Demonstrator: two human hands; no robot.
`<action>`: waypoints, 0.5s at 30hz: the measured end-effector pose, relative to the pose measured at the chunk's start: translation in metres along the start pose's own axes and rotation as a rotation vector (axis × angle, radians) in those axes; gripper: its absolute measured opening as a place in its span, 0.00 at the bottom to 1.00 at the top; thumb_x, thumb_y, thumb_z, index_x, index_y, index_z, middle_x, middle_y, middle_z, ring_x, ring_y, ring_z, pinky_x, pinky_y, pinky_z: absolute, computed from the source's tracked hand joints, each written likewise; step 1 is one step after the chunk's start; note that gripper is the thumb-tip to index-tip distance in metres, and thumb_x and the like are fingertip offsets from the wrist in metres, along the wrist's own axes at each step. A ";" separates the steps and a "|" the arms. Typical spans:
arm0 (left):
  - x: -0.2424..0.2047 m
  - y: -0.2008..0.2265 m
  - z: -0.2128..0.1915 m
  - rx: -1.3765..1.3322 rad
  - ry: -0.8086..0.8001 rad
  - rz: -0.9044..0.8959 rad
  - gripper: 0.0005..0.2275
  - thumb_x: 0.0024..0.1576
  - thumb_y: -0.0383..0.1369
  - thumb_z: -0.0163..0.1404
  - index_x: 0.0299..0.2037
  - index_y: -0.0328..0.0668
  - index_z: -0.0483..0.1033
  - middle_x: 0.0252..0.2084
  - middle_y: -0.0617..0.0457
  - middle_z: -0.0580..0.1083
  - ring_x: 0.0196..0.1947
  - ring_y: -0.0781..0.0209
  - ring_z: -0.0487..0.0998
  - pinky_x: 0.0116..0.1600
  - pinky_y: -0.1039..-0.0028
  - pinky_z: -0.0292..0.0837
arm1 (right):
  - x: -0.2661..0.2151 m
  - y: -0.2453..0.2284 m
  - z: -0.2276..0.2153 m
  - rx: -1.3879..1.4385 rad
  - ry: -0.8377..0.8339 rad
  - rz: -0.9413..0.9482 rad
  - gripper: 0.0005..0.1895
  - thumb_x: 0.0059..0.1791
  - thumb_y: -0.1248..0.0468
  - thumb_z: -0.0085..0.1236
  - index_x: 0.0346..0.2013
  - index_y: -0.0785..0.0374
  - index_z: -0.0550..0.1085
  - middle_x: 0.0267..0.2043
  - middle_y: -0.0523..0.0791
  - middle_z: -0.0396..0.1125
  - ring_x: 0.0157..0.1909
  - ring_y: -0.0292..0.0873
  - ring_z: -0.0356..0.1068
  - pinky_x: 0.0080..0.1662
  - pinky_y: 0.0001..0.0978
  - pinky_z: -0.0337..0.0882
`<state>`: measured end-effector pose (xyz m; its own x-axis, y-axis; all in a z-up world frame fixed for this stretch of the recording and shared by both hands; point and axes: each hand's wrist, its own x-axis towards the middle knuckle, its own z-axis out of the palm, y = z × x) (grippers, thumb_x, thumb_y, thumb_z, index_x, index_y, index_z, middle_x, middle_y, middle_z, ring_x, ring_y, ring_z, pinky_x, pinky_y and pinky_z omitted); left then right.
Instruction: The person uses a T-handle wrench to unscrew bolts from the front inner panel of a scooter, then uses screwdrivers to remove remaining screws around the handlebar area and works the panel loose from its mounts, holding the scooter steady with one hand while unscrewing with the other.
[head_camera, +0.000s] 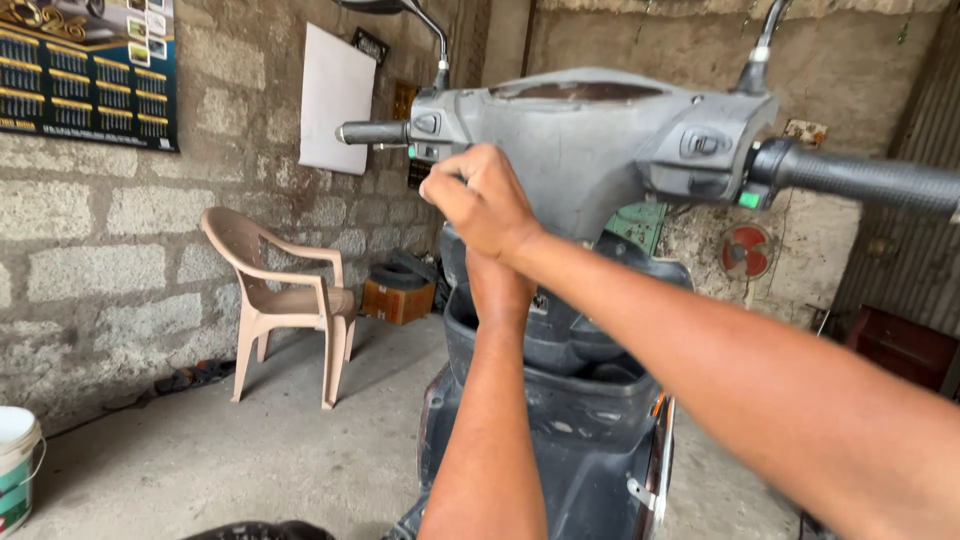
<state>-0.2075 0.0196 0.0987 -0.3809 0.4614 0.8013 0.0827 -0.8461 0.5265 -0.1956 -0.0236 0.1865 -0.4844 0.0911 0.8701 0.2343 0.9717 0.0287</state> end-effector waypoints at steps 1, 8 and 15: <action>-0.002 -0.002 0.001 0.016 0.011 -0.018 0.09 0.54 0.30 0.54 0.40 0.31 0.77 0.38 0.38 0.80 0.41 0.41 0.82 0.40 0.57 0.73 | 0.000 0.004 0.000 0.018 -0.021 0.001 0.15 0.48 0.64 0.52 0.19 0.68 0.72 0.17 0.35 0.59 0.23 0.29 0.58 0.27 0.29 0.60; 0.002 -0.010 0.003 0.254 0.016 0.084 0.07 0.55 0.25 0.52 0.27 0.28 0.79 0.26 0.36 0.77 0.30 0.37 0.82 0.37 0.57 0.76 | 0.007 0.005 -0.022 0.315 -0.289 0.212 0.19 0.48 0.66 0.50 0.13 0.66 0.64 0.15 0.36 0.54 0.20 0.29 0.49 0.24 0.29 0.49; 0.006 -0.051 0.019 -0.077 0.035 0.123 0.19 0.59 0.32 0.55 0.59 0.34 0.69 0.54 0.41 0.75 0.54 0.56 0.76 0.55 0.64 0.72 | -0.012 -0.011 0.013 -0.042 -0.049 -0.067 0.22 0.54 0.62 0.56 0.17 0.66 0.70 0.16 0.40 0.60 0.22 0.33 0.57 0.27 0.33 0.58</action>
<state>-0.1960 0.0706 0.0817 -0.4040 0.3445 0.8474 0.0604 -0.9143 0.4005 -0.2030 -0.0332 0.1694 -0.5403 0.0372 0.8406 0.2345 0.9661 0.1080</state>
